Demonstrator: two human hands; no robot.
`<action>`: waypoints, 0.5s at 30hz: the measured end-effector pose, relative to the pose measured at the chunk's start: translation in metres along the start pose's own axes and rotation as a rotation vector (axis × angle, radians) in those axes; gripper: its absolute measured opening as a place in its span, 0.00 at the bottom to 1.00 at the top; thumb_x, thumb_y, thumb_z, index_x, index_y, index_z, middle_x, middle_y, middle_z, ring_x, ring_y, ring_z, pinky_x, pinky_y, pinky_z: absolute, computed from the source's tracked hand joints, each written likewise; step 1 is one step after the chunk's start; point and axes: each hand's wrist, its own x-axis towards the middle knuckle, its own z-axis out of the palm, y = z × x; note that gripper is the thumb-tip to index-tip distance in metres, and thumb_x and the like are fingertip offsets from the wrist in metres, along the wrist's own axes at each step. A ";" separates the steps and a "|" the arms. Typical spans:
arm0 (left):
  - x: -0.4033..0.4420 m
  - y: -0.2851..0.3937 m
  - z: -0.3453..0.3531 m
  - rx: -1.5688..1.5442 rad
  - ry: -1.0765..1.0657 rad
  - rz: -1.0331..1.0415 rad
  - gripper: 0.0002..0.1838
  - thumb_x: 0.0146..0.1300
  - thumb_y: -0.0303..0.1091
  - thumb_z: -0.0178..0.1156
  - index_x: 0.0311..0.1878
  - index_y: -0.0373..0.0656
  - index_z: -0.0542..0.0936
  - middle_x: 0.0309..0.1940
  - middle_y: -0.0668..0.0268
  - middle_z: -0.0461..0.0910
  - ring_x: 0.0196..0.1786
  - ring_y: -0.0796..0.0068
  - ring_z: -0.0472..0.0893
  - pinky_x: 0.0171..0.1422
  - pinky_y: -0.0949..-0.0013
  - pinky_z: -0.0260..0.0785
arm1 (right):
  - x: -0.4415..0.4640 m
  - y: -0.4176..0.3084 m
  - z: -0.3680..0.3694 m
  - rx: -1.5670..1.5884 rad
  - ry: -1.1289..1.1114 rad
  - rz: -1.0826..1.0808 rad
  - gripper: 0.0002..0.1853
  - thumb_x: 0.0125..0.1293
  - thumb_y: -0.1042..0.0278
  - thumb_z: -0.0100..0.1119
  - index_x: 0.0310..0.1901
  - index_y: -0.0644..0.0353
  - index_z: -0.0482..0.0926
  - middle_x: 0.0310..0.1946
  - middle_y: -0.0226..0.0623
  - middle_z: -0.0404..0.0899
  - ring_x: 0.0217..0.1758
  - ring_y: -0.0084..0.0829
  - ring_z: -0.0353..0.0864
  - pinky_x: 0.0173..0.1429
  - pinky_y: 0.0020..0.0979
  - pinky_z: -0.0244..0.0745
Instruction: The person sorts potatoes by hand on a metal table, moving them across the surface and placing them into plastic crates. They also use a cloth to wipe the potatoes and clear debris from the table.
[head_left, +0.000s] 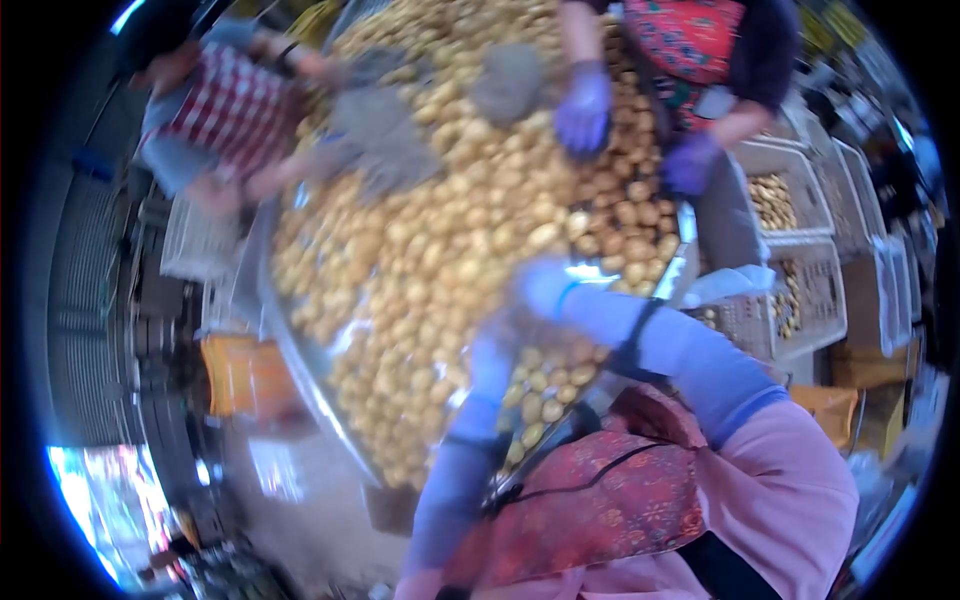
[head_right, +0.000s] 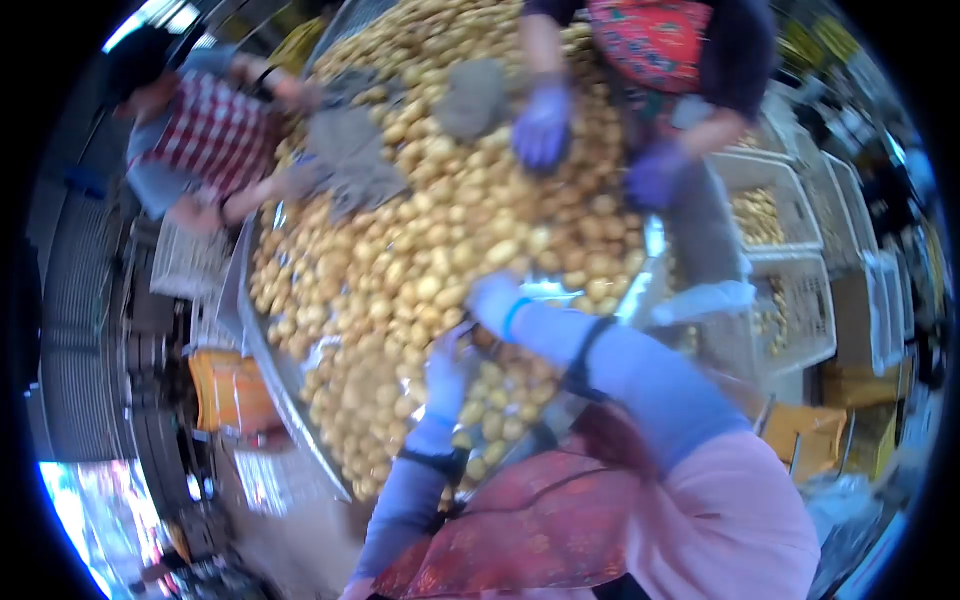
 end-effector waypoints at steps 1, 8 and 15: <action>-0.006 -0.002 0.004 -0.050 0.021 -0.216 0.22 0.62 0.30 0.60 0.60 0.40 0.75 0.54 0.55 0.78 0.58 0.59 0.77 0.65 0.61 0.68 | -0.001 0.001 -0.025 0.048 -0.117 0.022 0.08 0.53 0.66 0.59 0.32 0.48 0.88 0.32 0.34 0.85 0.38 0.37 0.86 0.40 0.39 0.81; -0.015 0.068 -0.007 -0.238 0.354 -0.085 0.24 0.68 0.28 0.52 0.67 0.36 0.66 0.65 0.60 0.69 0.61 0.67 0.71 0.67 0.61 0.66 | -0.094 0.010 -0.014 2.428 -0.060 0.284 0.21 0.73 0.52 0.46 0.60 0.52 0.74 0.52 0.35 0.80 0.51 0.34 0.82 0.50 0.39 0.79; -0.008 0.151 0.008 0.131 -0.176 0.321 0.40 0.67 0.46 0.57 0.74 0.32 0.55 0.74 0.42 0.54 0.75 0.40 0.54 0.79 0.46 0.44 | -0.223 0.063 0.011 3.095 0.218 -0.239 0.21 0.70 0.47 0.48 0.52 0.54 0.73 0.49 0.40 0.74 0.49 0.30 0.74 0.50 0.26 0.74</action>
